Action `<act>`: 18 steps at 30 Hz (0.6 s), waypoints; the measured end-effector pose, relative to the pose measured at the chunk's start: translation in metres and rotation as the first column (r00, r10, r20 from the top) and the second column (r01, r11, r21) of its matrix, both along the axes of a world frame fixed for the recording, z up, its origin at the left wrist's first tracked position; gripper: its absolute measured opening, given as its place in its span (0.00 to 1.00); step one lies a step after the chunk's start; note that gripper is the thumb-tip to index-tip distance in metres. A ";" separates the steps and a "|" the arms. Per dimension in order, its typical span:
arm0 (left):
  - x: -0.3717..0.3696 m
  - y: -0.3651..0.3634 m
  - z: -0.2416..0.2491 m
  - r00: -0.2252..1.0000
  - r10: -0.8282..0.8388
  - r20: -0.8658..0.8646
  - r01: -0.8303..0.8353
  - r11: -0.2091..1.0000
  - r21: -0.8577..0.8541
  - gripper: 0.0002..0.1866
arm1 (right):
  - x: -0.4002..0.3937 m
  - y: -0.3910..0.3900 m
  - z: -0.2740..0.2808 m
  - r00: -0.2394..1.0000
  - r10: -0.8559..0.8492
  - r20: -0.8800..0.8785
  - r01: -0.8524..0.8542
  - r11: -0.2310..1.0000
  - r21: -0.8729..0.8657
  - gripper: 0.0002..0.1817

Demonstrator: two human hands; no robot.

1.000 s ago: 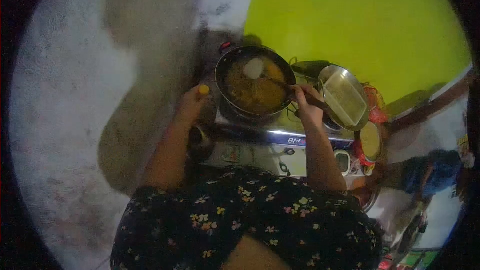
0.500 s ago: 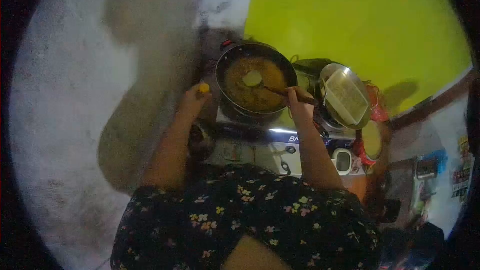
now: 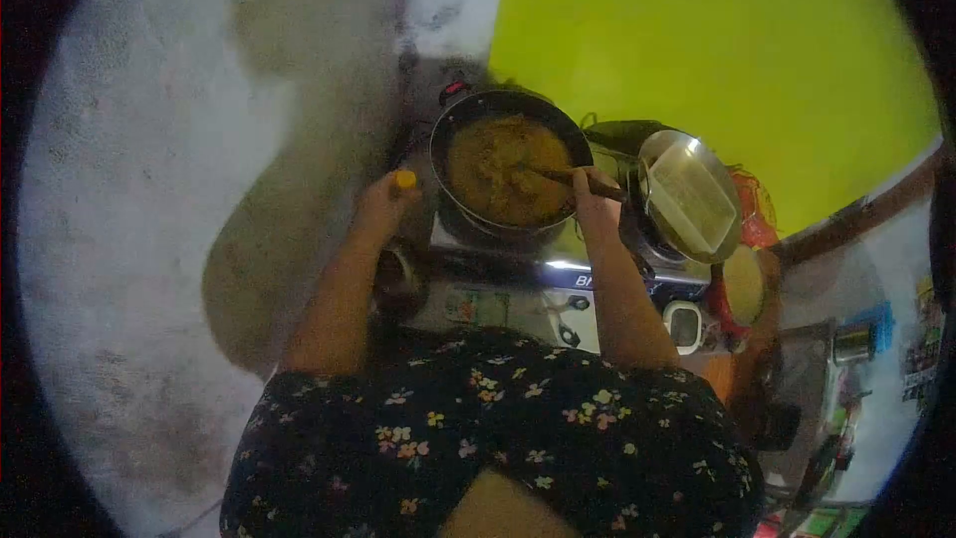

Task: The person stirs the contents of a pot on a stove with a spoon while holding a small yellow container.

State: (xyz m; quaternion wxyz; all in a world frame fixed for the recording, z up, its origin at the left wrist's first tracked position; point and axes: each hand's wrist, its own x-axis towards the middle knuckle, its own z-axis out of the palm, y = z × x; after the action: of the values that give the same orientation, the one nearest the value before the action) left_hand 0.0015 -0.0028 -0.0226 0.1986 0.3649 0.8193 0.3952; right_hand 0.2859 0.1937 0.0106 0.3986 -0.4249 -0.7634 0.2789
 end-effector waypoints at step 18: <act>0.015 0.002 -0.002 0.998 0.068 -0.012 -0.067 0.996 0.054 0.29 | 0.034 0.021 0.037 0.911 0.051 -0.410 -0.230 0.887 -0.400 0.11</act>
State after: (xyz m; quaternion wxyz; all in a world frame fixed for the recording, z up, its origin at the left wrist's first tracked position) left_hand 0.0161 -0.0011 -0.0249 0.1695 0.3449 0.8217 0.4209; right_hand 0.3202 0.2151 0.0472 0.4137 -0.3823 -0.6157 0.5510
